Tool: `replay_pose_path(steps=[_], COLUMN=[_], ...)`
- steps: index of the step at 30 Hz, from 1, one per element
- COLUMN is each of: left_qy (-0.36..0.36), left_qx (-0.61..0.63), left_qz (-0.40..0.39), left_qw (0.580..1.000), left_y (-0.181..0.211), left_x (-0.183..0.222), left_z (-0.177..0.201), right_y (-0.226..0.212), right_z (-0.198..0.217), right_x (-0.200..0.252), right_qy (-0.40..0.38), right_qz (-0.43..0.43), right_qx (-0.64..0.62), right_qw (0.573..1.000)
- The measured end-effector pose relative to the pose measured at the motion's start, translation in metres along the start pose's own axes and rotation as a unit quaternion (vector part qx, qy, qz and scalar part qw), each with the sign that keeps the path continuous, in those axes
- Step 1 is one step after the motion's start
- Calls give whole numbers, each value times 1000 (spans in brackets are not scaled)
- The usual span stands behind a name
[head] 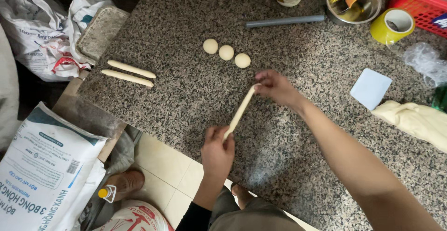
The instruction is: The person uses a scraper and a rolling tube to manipulate pieces of dough, rolls them into long strips by hand, and braids three strips together to form a loaf on a countertop.
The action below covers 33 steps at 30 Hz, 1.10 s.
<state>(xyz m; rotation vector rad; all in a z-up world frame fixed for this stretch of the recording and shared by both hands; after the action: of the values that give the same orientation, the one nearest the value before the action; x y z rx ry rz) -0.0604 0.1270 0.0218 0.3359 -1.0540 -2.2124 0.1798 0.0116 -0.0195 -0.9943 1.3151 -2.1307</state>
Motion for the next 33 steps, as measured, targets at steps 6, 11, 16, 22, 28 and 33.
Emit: replay_pose_path(steps=[6,11,16,22,28,33], left_qy=[22,18,-22,-54,-79,-54], left_qx=[-22,-51,-103,-165,-78,-56], left_qz=[-1,-6,-16,-45,-74,83], left_qw=[1000,999,994,984,991,994], left_y=[-13,-37,-64,-64,-69,-130], left_x=[-6,-7,2,5,-33,-149], left_z=[2,-10,-10,-1,47,133], right_y=[-15,3,20,26,20,-52], right_z=[3,-14,-13,-7,3,-11], right_x=[-20,-31,-35,-25,-18,-17], right_qy=[3,2,57,120,187,208], right_qz=[47,95,121,155,100,155], right_qx=[185,336,262,294,255,162], right_qw=[982,937,956,936,944,952])
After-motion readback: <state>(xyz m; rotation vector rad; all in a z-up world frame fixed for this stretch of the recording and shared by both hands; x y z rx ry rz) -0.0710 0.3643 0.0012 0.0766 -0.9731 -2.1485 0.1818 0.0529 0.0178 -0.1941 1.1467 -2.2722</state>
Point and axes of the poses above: each hand's wrist, its own x-axis away from the middle knuckle, its own z-axis out of the back of the hand, y = z × x, the point moved 9 cm from there along -x, towards the middle knuckle, and after that the axes turned 4 degrees about z, right-handed, at the moved point
